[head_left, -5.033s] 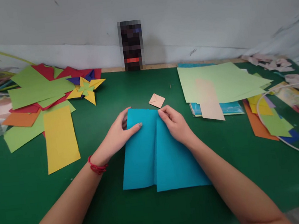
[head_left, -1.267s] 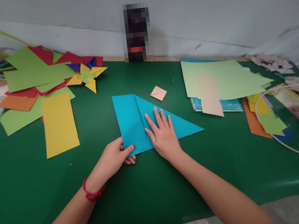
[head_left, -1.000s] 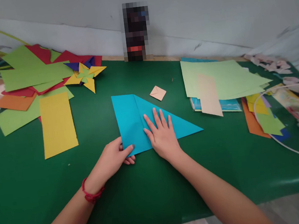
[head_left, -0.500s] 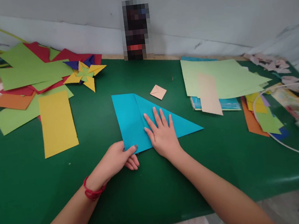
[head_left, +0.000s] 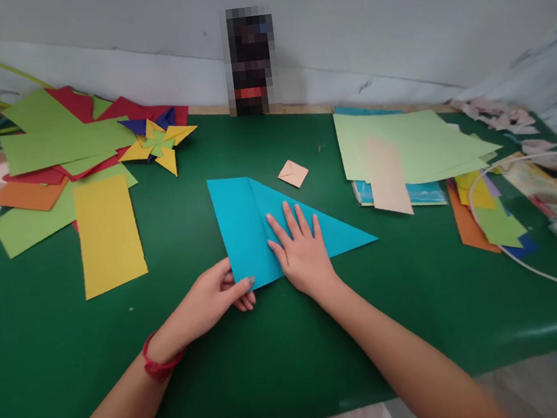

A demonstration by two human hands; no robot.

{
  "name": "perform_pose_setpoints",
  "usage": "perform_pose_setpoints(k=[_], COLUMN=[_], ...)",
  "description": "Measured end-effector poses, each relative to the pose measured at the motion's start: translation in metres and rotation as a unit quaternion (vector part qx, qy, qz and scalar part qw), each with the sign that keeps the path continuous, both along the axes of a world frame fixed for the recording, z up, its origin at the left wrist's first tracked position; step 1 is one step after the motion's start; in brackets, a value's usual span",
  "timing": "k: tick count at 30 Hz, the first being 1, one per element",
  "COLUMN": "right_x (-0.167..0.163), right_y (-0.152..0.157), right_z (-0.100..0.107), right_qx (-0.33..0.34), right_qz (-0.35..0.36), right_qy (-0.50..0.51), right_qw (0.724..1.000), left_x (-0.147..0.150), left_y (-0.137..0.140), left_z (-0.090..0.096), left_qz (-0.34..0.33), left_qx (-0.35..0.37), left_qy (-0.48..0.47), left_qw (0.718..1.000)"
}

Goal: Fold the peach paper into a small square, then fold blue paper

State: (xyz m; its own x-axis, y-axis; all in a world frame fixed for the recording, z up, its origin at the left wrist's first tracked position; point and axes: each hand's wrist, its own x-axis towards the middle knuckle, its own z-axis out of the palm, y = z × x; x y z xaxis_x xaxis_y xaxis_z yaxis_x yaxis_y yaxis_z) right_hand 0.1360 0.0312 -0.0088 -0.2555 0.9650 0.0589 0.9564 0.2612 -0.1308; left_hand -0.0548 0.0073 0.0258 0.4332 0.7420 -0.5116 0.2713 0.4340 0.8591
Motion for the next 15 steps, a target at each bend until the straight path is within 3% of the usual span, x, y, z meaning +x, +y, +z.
perform_pose_setpoints(k=[3,5,7,10,12,15], right_x=[0.000,0.001,0.002,0.006,0.010,0.016], right_y=[0.000,0.001,0.003,0.008,0.013,0.020], right_z=[0.001,0.002,0.003,0.003,0.003,0.002], right_qx=[-0.004,-0.007,-0.009,-0.013,-0.015,-0.015], right_qz=[-0.001,0.004,0.017,0.056,0.085,0.111], right_qy=[-0.003,-0.005,-0.007,-0.004,-0.002,0.004], right_qw=[1.000,1.000,1.000,0.998,0.996,0.994], left_x=[-0.013,-0.017,-0.015,-0.008,-0.004,0.000], left_y=[-0.005,-0.007,-0.007,-0.005,0.000,0.008], left_z=[-0.003,-0.006,-0.008,-0.008,-0.009,-0.012], left_qz=[-0.013,-0.006,0.006,-0.025,-0.113,-0.256], left_qx=[0.121,0.233,0.380,0.569,0.624,0.635], left_qy=[0.083,0.161,0.238,0.290,0.291,0.267], left_qw=[0.989,0.959,0.894,0.769,0.716,0.678])
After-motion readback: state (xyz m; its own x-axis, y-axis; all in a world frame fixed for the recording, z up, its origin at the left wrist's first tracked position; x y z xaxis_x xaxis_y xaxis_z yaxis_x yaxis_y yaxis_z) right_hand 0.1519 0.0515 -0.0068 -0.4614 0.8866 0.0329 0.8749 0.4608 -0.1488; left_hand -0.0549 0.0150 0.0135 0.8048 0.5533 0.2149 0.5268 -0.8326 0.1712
